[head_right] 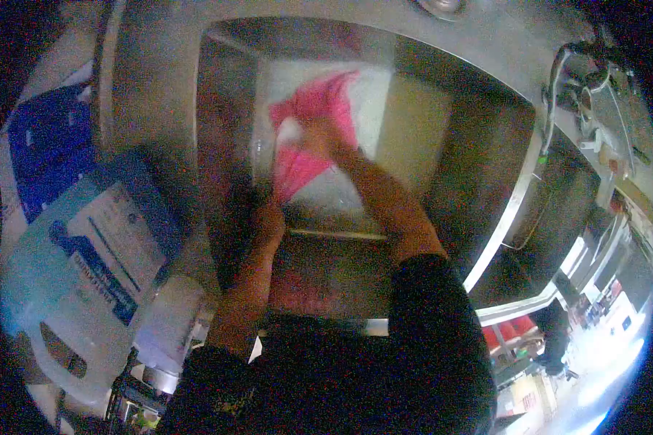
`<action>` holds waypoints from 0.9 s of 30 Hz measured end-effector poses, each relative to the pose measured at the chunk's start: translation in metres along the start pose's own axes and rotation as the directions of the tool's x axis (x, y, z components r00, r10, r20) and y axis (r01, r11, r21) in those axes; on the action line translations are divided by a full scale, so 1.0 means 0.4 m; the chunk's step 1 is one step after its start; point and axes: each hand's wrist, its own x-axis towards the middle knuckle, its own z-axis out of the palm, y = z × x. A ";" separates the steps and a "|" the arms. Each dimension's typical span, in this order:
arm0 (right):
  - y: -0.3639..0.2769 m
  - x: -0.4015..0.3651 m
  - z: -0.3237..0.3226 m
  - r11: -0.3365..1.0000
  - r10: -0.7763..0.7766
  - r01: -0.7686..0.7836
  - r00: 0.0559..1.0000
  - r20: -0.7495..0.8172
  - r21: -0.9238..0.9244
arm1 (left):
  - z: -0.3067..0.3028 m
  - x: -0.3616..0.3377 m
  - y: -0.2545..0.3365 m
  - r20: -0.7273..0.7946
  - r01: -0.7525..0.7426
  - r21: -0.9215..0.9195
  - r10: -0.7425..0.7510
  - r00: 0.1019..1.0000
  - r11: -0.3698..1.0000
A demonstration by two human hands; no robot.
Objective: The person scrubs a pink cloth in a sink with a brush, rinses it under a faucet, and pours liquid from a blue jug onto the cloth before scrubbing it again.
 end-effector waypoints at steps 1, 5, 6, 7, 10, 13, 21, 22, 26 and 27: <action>0.039 0.013 -0.047 0.989 0.149 -0.149 0.987 -0.053 -0.002 | -0.031 0.000 0.015 0.022 0.008 0.047 -0.009 1.000 0.999; 0.214 -0.070 -0.228 0.675 0.733 -0.736 0.661 -0.160 0.052 | -0.080 0.026 0.132 0.062 -0.172 0.366 0.160 0.985 0.915; 0.251 -0.134 -0.239 0.701 0.711 -0.678 0.641 -0.289 0.222 | -0.090 0.020 0.171 0.085 -0.205 0.410 0.186 0.979 0.889; 0.265 -0.201 -0.222 0.710 0.704 -0.625 0.616 -0.353 0.324 | -0.101 0.014 0.210 0.109 -0.239 0.452 0.213 0.971 0.859; 0.297 -0.418 -0.113 0.884 0.402 -0.468 0.766 -0.501 -0.006 | -0.202 -0.094 0.335 0.022 -0.359 0.318 0.372 0.928 0.877; 0.161 -0.616 -0.023 0.748 0.658 -0.659 0.722 -0.211 0.077 | -0.304 -0.225 0.490 -0.016 -0.559 0.075 0.562 0.827 0.826; -0.015 -0.755 -0.031 0.631 0.740 -0.767 0.640 0.207 0.115 | -0.542 -0.571 0.674 0.116 -0.425 -0.319 0.480 0.870 0.847; -0.041 -0.757 -0.093 0.641 0.715 -0.751 0.659 0.234 0.158 | -0.588 -0.657 0.719 0.111 -0.404 -0.407 0.483 0.869 0.819; -0.261 -0.771 -0.358 0.372 0.544 -0.570 0.773 0.325 0.733 | -0.689 -0.777 0.785 -0.069 -0.600 -0.621 0.727 0.683 0.505; -0.313 -0.777 -0.385 0.279 0.497 -0.402 0.837 0.227 0.872 | -0.705 -0.838 0.821 -0.140 -0.609 -0.655 0.721 0.679 0.447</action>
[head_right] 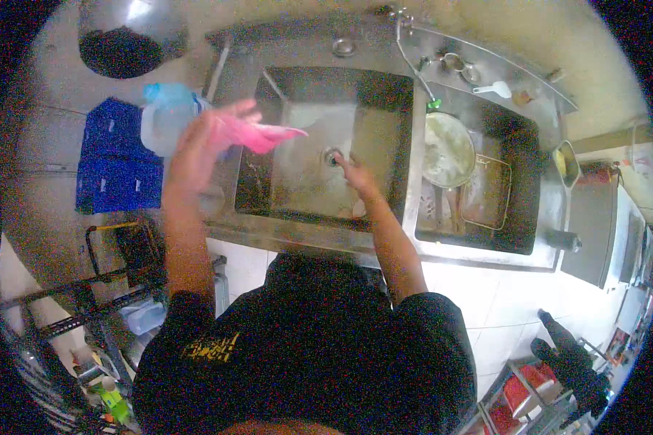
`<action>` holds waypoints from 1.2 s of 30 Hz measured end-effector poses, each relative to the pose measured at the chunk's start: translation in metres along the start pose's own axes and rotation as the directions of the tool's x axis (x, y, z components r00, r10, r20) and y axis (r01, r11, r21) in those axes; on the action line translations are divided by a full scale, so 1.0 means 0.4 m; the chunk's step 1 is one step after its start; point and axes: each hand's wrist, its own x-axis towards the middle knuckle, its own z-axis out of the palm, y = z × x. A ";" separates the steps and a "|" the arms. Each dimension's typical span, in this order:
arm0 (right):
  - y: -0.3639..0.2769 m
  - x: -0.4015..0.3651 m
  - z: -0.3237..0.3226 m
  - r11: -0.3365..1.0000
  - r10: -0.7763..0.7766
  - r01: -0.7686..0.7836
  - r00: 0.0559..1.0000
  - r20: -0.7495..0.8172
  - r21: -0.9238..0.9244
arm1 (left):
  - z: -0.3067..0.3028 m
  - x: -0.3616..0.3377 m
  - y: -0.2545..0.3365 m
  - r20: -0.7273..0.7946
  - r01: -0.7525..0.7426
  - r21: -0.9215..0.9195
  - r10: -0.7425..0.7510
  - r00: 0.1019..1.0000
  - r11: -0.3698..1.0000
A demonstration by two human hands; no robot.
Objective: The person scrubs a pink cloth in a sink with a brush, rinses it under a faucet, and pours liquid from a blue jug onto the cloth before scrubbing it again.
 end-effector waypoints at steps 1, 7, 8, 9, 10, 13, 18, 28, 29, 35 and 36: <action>-0.011 -0.007 0.035 0.975 -0.174 0.174 0.985 -0.013 0.142 | 0.008 -0.002 0.032 0.025 -0.047 -0.057 0.048 0.999 0.997; -0.098 -0.108 0.134 0.649 -0.733 0.743 0.669 -0.127 0.164 | 0.078 0.100 0.090 0.036 -0.158 -0.337 0.180 0.983 0.928; -0.108 -0.145 0.133 0.660 -0.726 0.739 0.674 -0.139 0.137 | 0.101 0.115 0.080 0.027 -0.144 -0.369 0.166 0.986 0.918; -0.091 -0.150 0.121 0.697 -0.668 0.683 0.729 -0.147 0.219 | 0.117 0.125 0.068 0.019 -0.128 -0.405 0.148 0.989 0.905; -0.067 -0.149 0.103 0.728 -0.604 0.618 0.783 -0.149 0.298 | 0.121 0.129 0.056 -0.012 -0.130 -0.385 0.136 0.991 0.914; -0.012 -0.186 0.050 0.729 -0.526 0.548 0.832 -0.177 0.410 | 0.123 0.148 0.003 -0.114 -0.097 -0.307 0.065 0.991 0.947; 0.085 -0.179 -0.047 0.803 -0.409 0.490 0.867 -0.285 0.339 | 0.030 0.156 -0.111 -0.209 0.037 -0.110 -0.059 0.976 0.993; -0.019 -0.176 -0.169 0.702 -0.461 0.474 0.871 -0.170 0.532 | -0.218 0.080 -0.358 -0.216 0.359 -0.262 -0.418 0.883 0.896; -0.046 -0.195 -0.166 0.721 -0.465 0.476 0.871 -0.158 0.503 | -0.243 0.075 -0.413 -0.187 0.361 -0.302 -0.426 0.885 0.882; -0.164 -0.191 -0.128 0.706 -0.458 0.405 0.887 -0.062 0.582 | -0.311 0.108 -0.765 -0.380 0.516 -0.373 -0.634 0.674 0.771; -0.169 -0.168 -0.111 0.710 -0.454 0.397 0.889 -0.053 0.581 | -0.236 0.098 -0.732 -0.448 0.575 -0.316 -0.653 0.611 0.755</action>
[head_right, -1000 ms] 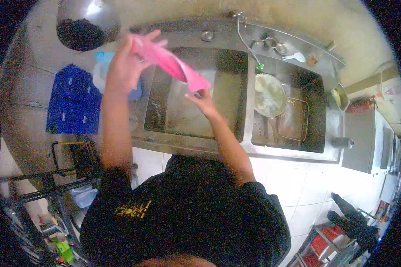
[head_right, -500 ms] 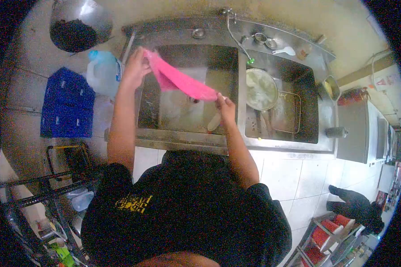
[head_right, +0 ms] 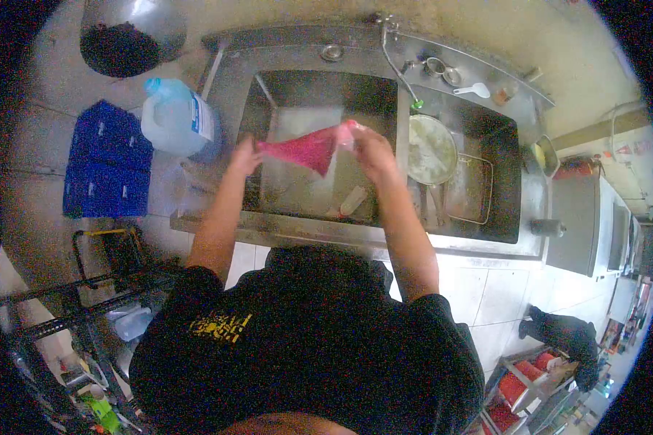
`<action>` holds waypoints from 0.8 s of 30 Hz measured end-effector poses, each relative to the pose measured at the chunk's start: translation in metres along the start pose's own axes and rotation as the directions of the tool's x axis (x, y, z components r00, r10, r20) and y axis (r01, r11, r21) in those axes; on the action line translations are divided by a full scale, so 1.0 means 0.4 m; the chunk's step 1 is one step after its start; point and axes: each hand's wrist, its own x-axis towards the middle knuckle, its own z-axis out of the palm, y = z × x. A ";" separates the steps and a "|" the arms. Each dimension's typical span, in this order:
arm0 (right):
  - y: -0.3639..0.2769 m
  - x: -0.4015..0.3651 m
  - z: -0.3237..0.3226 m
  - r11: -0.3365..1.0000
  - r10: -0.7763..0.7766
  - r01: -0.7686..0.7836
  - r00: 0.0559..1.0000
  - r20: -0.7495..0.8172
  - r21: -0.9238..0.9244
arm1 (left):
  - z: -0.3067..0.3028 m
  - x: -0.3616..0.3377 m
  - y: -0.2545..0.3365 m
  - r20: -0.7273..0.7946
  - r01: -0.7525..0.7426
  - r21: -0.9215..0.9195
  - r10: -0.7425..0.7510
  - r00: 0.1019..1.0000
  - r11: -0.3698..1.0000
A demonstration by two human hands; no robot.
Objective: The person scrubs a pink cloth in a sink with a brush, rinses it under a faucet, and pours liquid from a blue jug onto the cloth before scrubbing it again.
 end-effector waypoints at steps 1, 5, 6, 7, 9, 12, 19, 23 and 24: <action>0.016 0.015 0.016 1.000 0.010 -0.010 1.000 0.006 -0.002 | 0.066 -0.160 0.053 0.167 -0.249 0.384 0.199 0.966 0.889; 0.006 -0.034 0.232 0.998 -0.014 0.009 0.996 -0.088 -0.061 | 0.220 -0.348 0.026 0.479 -0.742 0.176 0.602 0.639 0.648; 0.000 -0.043 0.254 0.997 -0.039 0.030 0.991 -0.127 -0.067 | 0.264 -0.412 0.029 0.377 -0.768 0.196 0.677 0.633 0.609; -0.016 -0.059 0.279 0.996 -0.063 0.051 0.985 -0.163 -0.076 | 0.288 -0.417 0.024 0.334 -0.806 0.191 0.735 0.591 0.561; -0.022 -0.056 0.293 0.997 -0.064 0.057 0.988 -0.143 -0.052 | 0.316 -0.407 0.034 0.251 -0.873 0.192 0.837 0.486 0.448; -0.055 -0.066 0.257 1.000 -0.015 0.015 1.000 -0.005 -0.010 | 0.346 -0.461 0.092 0.238 -0.871 0.279 0.849 0.471 0.405; -0.088 -0.062 0.152 0.651 -0.262 0.284 0.954 0.143 -0.704 | 0.326 -0.406 0.212 0.676 -0.865 0.376 0.541 0.500 0.331; -0.117 -0.079 0.223 0.273 -0.458 0.300 0.876 0.151 -0.914 | 0.300 -0.321 0.230 0.736 -0.893 0.444 0.539 0.411 0.075; -0.090 -0.056 0.219 0.170 -0.562 0.391 0.792 0.237 -0.905 | 0.293 -0.324 0.223 0.613 -0.832 0.533 0.605 0.507 0.157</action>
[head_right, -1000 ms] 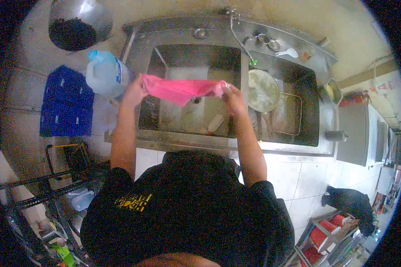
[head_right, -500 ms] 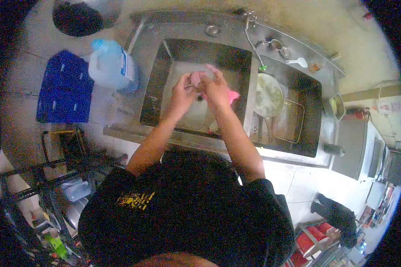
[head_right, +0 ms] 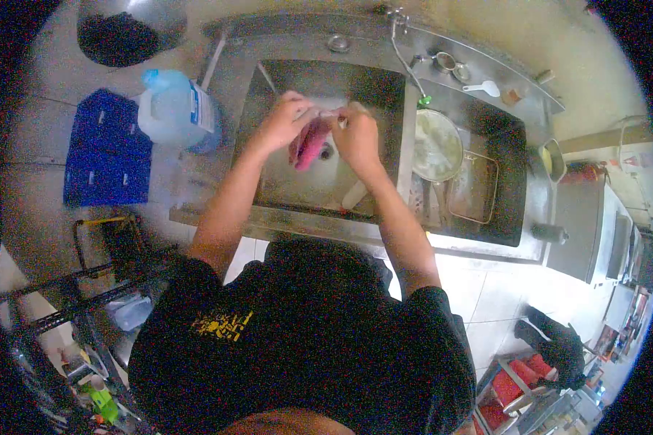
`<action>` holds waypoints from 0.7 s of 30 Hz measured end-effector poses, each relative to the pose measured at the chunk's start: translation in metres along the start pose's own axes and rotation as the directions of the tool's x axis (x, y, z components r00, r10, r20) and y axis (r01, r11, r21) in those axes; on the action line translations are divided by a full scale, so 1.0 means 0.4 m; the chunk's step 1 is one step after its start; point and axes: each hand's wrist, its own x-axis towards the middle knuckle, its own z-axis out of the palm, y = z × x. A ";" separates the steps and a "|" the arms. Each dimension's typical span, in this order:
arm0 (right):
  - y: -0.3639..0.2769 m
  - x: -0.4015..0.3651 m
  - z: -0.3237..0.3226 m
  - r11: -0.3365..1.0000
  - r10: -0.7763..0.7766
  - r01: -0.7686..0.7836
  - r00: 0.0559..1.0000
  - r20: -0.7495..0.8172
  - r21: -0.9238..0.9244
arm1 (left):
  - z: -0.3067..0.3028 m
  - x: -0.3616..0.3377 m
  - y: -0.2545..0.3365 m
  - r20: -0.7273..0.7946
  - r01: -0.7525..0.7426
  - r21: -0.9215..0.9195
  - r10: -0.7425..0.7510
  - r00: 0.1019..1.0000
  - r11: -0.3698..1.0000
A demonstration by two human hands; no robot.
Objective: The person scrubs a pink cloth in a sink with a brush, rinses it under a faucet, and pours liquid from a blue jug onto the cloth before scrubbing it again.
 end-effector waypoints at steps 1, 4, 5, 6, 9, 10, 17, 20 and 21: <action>0.028 0.003 0.044 0.991 -0.131 0.127 0.987 -0.089 -0.050 | 0.004 -0.023 0.009 -0.102 0.134 -0.013 -0.135 0.986 0.991; -0.001 -0.018 0.103 0.995 -0.074 0.077 0.995 -0.061 0.057 | -0.017 -0.101 0.074 0.136 0.517 -0.577 -0.550 0.824 0.632; -0.024 -0.030 0.115 0.991 0.017 -0.018 1.000 0.006 0.133 | -0.026 -0.113 0.090 0.349 0.606 -0.724 -0.581 0.735 0.330; -0.026 -0.039 0.130 0.997 -0.009 0.007 1.000 0.026 0.076 | -0.004 -0.121 0.062 0.305 0.583 -0.712 -0.574 0.760 0.393; 0.013 -0.099 0.199 1.000 0.002 -0.001 0.996 0.085 -0.010 | 0.064 -0.172 0.036 0.184 0.479 -0.727 -0.533 0.826 0.492; 0.023 -0.118 0.215 1.000 -0.028 0.028 0.997 0.070 -0.008 | 0.083 -0.181 0.023 0.158 0.486 -0.712 -0.559 0.814 0.507; 0.049 -0.190 0.217 0.963 0.142 -0.156 0.987 0.080 0.219 | 0.129 -0.113 -0.082 -0.088 0.477 -0.281 -0.517 0.851 0.833; 0.161 -0.203 0.200 0.926 0.372 -0.372 0.866 0.335 -0.068 | 0.132 -0.009 -0.122 -0.132 0.436 -0.136 -0.453 0.882 0.889; 0.226 -0.208 0.200 0.885 0.465 -0.403 0.786 0.408 -0.233 | 0.139 0.021 -0.143 -0.142 0.426 -0.120 -0.440 0.887 0.897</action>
